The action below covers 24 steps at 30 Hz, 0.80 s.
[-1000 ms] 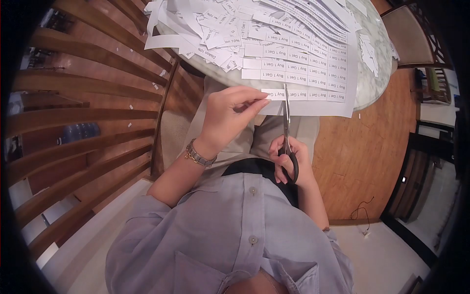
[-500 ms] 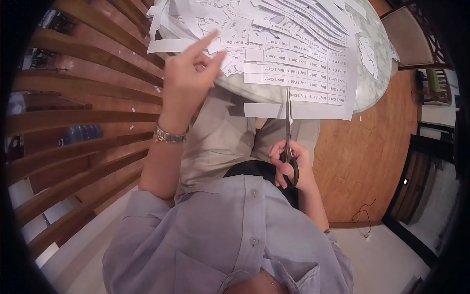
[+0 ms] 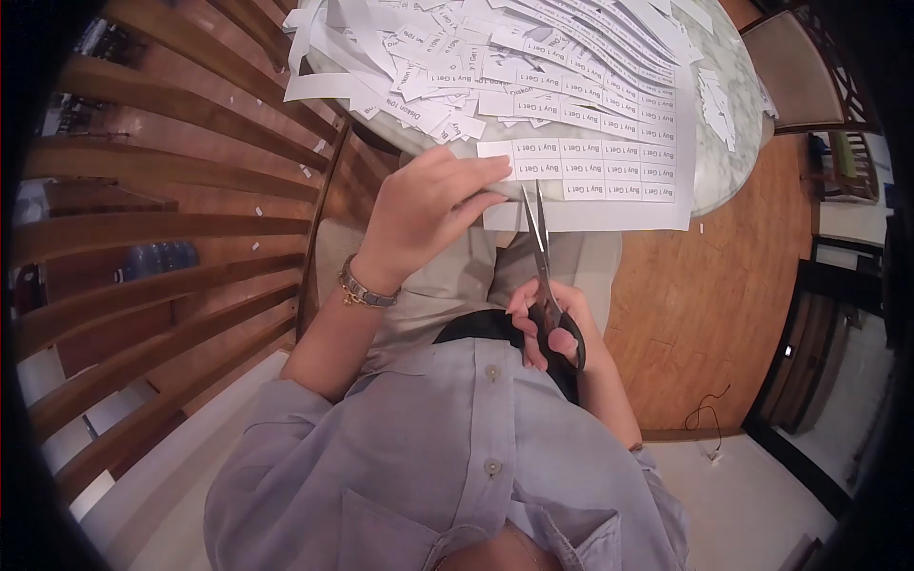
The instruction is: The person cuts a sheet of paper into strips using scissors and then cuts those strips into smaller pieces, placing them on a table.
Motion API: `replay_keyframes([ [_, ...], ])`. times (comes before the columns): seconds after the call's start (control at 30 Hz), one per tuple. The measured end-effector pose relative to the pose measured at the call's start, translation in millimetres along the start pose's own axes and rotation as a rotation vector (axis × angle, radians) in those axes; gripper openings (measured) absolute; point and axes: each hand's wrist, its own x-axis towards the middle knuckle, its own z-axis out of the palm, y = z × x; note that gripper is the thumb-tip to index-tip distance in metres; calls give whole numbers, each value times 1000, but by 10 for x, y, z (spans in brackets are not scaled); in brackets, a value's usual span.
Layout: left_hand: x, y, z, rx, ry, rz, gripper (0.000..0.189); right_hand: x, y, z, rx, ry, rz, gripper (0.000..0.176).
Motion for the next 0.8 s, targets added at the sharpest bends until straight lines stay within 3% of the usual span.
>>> replay_keyframes([
  [0.07,-35,9,26,-6,21,0,25,-12,0,-10,-26,1,12,52],
  [0.17,-62,-42,79,-20,91,92,23,-23,4,2,3,-16,3,53],
  [0.4,-75,-50,60,-31,99,70,21,-36,-14,32,-1,-11,34,58],
  [0.8,-133,-40,96,-128,178,195,22,36,-11,33,-72,16,0,34],
])
